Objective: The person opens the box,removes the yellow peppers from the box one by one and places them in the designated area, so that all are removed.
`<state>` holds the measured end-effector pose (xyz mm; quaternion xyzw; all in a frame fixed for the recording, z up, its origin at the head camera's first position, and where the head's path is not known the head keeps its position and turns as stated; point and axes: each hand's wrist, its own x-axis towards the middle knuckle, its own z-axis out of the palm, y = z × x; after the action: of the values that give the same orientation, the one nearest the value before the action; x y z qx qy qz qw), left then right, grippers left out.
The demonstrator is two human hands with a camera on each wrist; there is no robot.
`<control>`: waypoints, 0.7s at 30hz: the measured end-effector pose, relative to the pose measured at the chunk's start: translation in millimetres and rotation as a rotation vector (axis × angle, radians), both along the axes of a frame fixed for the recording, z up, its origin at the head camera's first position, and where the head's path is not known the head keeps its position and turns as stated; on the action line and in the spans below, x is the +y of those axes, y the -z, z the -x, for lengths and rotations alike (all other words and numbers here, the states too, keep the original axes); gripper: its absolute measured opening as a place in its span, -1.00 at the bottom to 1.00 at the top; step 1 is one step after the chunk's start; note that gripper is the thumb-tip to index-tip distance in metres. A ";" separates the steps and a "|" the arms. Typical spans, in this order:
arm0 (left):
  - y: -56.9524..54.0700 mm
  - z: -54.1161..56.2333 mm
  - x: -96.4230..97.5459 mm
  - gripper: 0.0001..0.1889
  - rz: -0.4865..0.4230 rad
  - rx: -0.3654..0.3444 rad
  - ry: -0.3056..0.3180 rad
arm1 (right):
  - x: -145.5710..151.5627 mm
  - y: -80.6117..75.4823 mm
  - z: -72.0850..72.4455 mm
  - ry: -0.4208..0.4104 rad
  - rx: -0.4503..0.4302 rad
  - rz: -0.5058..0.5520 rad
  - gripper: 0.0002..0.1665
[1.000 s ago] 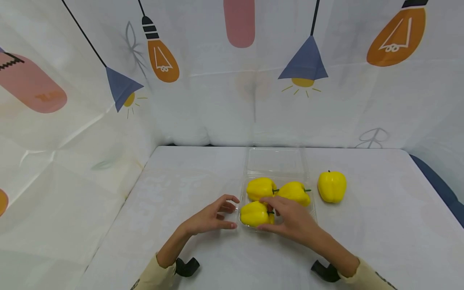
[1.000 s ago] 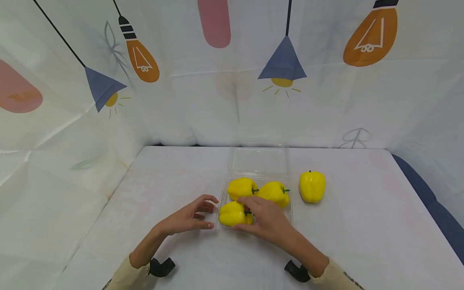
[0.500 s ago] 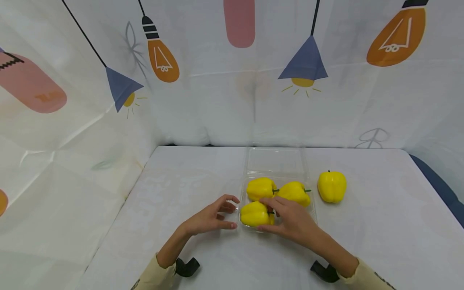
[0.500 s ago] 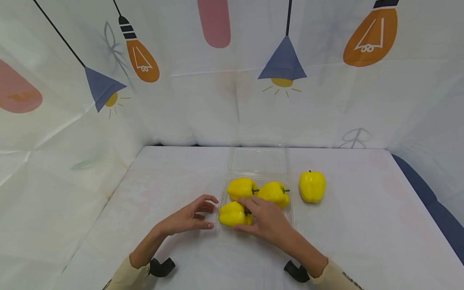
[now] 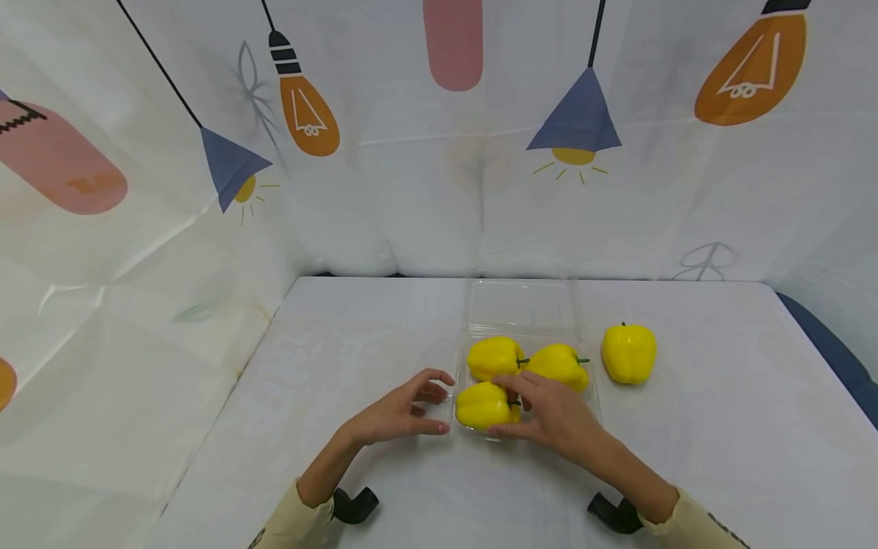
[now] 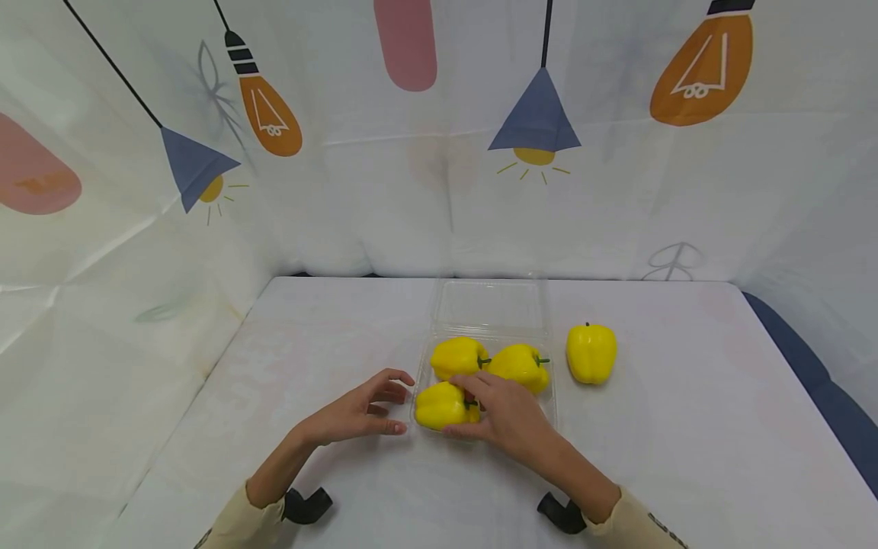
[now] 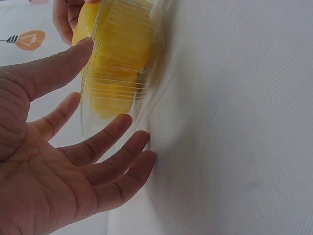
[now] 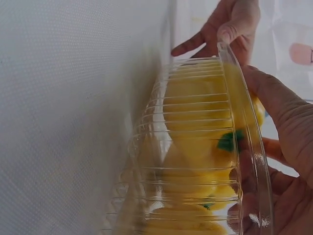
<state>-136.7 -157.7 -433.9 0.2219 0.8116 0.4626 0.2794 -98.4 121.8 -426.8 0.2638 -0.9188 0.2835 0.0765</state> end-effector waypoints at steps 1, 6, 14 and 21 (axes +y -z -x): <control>0.3 0.2 0.0 -0.40 0.001 0.001 0.000 | 0.1 -0.2 -0.1 0.001 -0.002 0.002 -0.25; 0.2 0.7 0.1 -0.39 0.002 0.001 -0.001 | 0.5 0.4 -0.5 0.010 -0.016 0.013 -0.27; -0.6 1.7 0.5 -0.38 0.001 0.004 0.006 | 0.2 3.6 0.2 0.020 -0.012 0.043 -0.27; -0.7 1.3 0.0 -0.39 -0.002 0.007 0.012 | 2.5 7.7 3.1 0.019 -0.030 0.129 -0.26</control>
<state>-137.9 -157.7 -433.2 0.2285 0.8109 0.4609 0.2789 -101.5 124.4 -434.5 0.2454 -0.9021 0.3452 0.0824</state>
